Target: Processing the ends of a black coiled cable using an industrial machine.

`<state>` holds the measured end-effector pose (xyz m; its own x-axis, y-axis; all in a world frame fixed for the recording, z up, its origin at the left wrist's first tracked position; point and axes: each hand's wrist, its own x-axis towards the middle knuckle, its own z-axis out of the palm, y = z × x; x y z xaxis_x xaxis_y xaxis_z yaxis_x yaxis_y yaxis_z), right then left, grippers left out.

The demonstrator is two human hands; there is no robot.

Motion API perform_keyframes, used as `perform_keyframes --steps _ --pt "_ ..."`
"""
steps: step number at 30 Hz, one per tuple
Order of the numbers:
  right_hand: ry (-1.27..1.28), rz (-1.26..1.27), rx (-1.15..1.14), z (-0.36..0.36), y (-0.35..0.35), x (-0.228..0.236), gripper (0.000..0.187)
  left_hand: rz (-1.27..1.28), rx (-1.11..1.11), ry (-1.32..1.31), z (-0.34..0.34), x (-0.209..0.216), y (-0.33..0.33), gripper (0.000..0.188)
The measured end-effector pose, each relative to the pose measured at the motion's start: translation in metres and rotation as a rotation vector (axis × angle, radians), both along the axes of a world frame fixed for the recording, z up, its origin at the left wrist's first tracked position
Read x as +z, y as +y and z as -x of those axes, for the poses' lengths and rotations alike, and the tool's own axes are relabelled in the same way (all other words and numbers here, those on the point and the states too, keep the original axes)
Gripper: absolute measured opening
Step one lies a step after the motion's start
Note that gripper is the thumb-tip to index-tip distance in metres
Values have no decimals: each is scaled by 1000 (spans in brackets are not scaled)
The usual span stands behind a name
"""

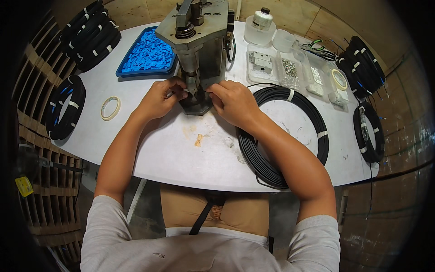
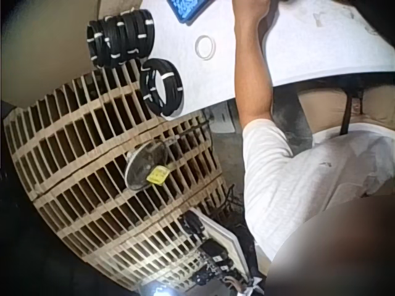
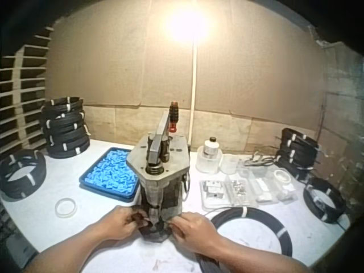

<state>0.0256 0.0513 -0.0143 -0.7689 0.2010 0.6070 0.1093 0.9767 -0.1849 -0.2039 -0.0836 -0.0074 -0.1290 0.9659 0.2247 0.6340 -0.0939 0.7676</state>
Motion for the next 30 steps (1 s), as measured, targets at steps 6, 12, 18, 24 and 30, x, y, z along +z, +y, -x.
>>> perform_keyframes --steps 6,12,18,24,30 --pt "22 -7 8 -1 3 -3 13 -24 -3 13 0 -1 0 17" --pt "14 11 -5 1 1 -2 14 17 -9 20 3 -2 1 21" --pt "-15 22 -23 0 0 -1 13 34 -2 -1 3 -4 3 21" --pt "-12 30 -19 1 0 -1 13 -44 9 51 3 -7 3 20" --pt "-3 42 -30 1 0 -2 10 28 21 53 0 -2 3 19"
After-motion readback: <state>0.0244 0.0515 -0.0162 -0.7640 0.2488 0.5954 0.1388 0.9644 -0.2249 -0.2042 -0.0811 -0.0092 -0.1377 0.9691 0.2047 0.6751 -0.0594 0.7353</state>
